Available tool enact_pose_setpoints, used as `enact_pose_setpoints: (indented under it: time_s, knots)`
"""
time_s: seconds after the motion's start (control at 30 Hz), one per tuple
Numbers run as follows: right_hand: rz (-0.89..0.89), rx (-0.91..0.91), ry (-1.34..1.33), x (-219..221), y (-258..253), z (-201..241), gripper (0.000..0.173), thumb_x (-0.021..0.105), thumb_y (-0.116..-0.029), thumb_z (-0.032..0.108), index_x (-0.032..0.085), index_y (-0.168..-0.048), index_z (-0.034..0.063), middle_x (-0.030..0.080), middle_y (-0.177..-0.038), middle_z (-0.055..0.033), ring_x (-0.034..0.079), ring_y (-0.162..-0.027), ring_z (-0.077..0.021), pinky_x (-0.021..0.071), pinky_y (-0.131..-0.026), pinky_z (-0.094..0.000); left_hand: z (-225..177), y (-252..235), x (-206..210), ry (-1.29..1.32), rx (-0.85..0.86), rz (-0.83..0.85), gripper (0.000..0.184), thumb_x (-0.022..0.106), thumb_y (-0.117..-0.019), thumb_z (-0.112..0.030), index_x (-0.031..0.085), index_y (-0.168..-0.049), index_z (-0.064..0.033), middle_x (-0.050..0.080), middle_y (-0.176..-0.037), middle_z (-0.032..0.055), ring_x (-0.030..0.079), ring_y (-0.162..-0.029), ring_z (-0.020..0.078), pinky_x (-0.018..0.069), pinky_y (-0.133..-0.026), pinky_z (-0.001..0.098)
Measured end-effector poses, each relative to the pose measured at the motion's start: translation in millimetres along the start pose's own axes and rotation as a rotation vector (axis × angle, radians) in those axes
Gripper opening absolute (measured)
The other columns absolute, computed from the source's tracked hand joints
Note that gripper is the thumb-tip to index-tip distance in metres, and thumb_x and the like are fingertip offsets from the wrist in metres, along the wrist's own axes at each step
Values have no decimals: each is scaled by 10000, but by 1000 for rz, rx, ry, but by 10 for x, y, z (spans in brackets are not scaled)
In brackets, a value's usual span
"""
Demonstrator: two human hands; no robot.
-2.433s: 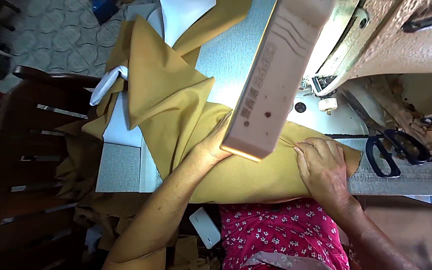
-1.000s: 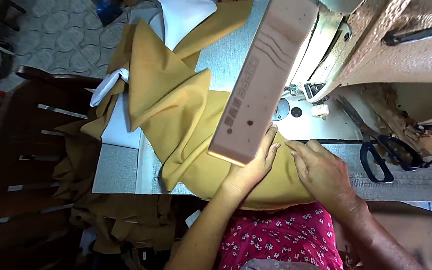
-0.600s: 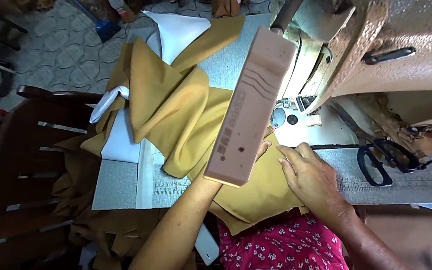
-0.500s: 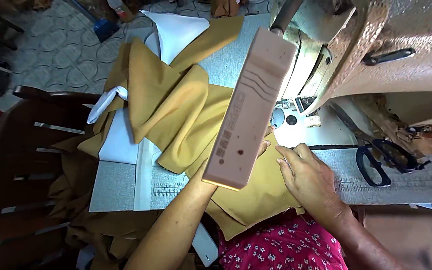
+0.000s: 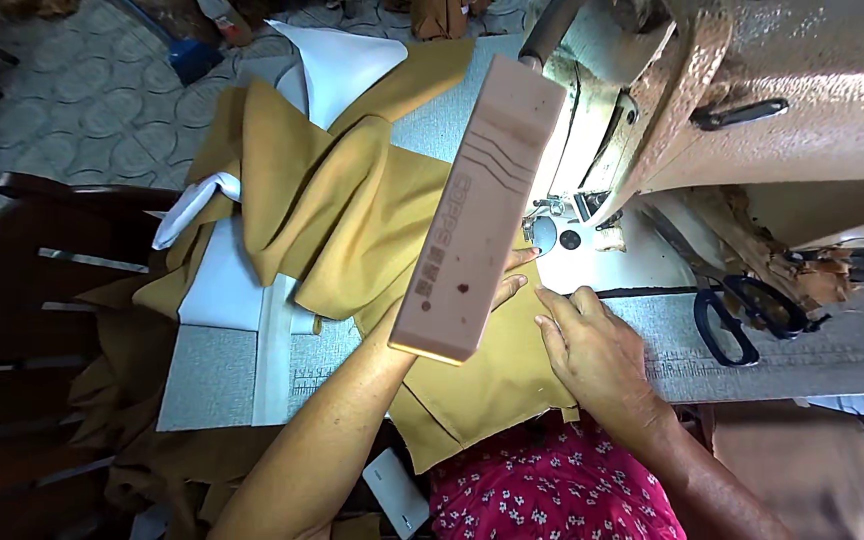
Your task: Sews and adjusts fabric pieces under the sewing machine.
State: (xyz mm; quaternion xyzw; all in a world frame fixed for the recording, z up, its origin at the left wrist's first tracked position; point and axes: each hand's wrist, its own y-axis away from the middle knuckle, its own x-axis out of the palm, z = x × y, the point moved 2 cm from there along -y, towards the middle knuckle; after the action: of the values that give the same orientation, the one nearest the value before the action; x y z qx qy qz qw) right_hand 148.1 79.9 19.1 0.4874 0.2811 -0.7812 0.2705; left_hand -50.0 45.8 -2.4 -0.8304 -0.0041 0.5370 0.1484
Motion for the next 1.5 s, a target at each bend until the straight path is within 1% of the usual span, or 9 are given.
enact_pose_setpoints:
  time_s: [0.2, 0.37, 0.47, 0.53, 0.6, 0.77, 0.97, 1.4, 1.5]
  knots:
    - [52, 10, -30, -19, -54, 31, 323, 591, -1001, 246, 743, -1256, 118, 654, -905, -167, 674, -752, -334, 521, -592, -452, 79, -23, -54, 49, 28, 17, 424, 496, -1034, -382, 697, -1339, -167, 597, -1455, 149, 522, -1394, 349, 246, -1203, 630]
    - [21, -12, -35, 11, -45, 27, 348, 594, -996, 262, 733, -1283, 124, 644, -892, -167, 660, -729, -332, 509, -579, -445, 159, 12, -38, 40, -34, 3, 538, 563, -1010, -414, 574, -1382, -26, 613, -1403, 158, 504, -1404, 317, 237, -1235, 575]
    - [-2, -19, -23, 35, -33, 27, 353, 587, -1000, 283, 734, -1280, 127, 645, -890, -170, 664, -735, -337, 511, -572, -445, -144, 14, -149, -43, -173, -19, 463, 568, -1010, -318, 604, -1377, -37, 584, -1453, 155, 463, -1434, 363, 279, -1212, 583]
    - [-26, -26, -19, 50, -24, 27, 342, 591, -997, 275, 744, -1258, 115, 639, -870, -169, 660, -727, -339, 512, -574, -447, -321, 9, -136, -65, -176, -76, 368, 543, -1022, -246, 671, -1320, -74, 625, -1407, 146, 531, -1373, 364, 366, -1164, 566]
    - [-40, -31, -15, 66, -22, 20, 336, 590, -991, 268, 751, -1236, 104, 631, -858, -172, 656, -720, -341, 513, -575, -450, -437, -9, -96, -39, -164, -80, 363, 540, -1020, -215, 680, -1333, -96, 633, -1376, 177, 543, -1340, 408, 379, -1117, 611]
    - [-66, -42, -17, 90, -15, 7, 348, 585, -991, 287, 752, -1240, 110, 637, -872, -177, 660, -730, -348, 517, -572, -449, -445, 22, -16, -62, -203, -81, 352, 528, -1019, -211, 718, -1297, -108, 635, -1390, 168, 538, -1342, 436, 355, -1110, 648]
    - [-43, -38, -10, 73, 5, 2, 354, 574, -998, 284, 746, -1263, 124, 650, -888, -189, 664, -739, -353, 519, -597, -455, -512, 107, 65, 15, -299, -64, 398, 495, -1050, -242, 649, -1397, -122, 521, -1534, 140, 375, -1477, 444, 161, -1157, 732]
    - [-7, -52, -5, 50, -171, -10, 352, 613, -976, 289, 744, -1263, 133, 623, -876, -175, 645, -738, -347, 486, -563, -439, -323, 39, 57, -35, -241, -90, 397, 468, -1056, -263, 668, -1382, -158, 528, -1531, 127, 403, -1465, 425, 198, -1144, 729]
    - [52, -34, -28, 17, -290, -14, 359, 654, -976, 298, 726, -1284, 129, 634, -928, -189, 659, -806, -366, 514, -618, -472, -244, -44, 2, -38, -244, -93, 377, 482, -1053, -262, 633, -1356, -97, 569, -1480, 133, 426, -1457, 385, 201, -1167, 696]
